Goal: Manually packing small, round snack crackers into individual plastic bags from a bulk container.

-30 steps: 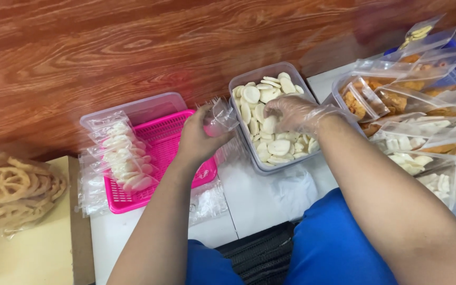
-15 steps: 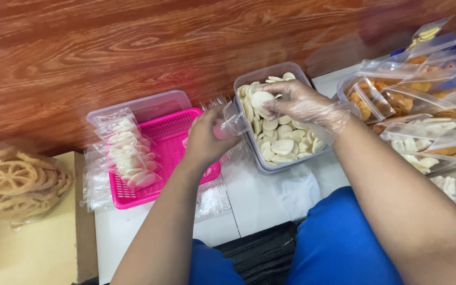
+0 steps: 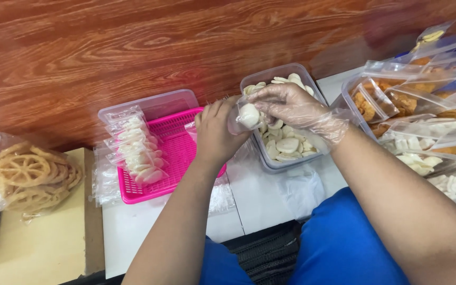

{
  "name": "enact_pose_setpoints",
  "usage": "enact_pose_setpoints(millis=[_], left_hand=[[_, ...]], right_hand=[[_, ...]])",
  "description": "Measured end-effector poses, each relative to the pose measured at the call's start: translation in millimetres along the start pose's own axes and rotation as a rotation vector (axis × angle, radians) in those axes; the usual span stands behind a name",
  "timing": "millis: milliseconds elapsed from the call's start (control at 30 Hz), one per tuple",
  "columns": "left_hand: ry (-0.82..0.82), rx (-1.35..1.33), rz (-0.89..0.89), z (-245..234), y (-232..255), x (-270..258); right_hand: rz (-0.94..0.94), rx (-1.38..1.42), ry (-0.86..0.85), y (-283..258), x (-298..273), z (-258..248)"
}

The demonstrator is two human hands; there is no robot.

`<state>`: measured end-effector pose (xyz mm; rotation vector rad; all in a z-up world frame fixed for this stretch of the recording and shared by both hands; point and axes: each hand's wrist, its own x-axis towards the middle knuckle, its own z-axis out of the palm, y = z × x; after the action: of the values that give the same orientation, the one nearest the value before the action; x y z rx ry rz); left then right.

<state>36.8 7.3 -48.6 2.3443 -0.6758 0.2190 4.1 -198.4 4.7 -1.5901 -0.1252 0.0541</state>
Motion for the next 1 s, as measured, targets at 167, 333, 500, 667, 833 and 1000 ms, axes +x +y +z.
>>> enact_pose_setpoints(millis=[167, 333, 500, 667, 833, 1000], left_hand=[[0.079, 0.0, 0.038, 4, -8, -1], [0.108, -0.03, 0.126, 29, -28, 6], [0.133, -0.057, 0.149, -13, 10, -1], [0.093, -0.28, -0.04, -57, 15, -8], [0.258, -0.893, -0.211, -48, -19, 4], [-0.054, -1.204, -0.436, -20, -49, 5]], right_hand=[[-0.038, -0.317, -0.18, -8, -2, 1], [-0.137, -0.544, -0.313, -35, -5, 26], [-0.288, -0.407, -0.284, -15, -2, 15], [-0.405, -0.345, -0.207, 1, 5, -11], [-0.472, -0.251, -0.145, -17, -2, 6], [-0.249, 0.056, -0.085, 7, 1, 4]])
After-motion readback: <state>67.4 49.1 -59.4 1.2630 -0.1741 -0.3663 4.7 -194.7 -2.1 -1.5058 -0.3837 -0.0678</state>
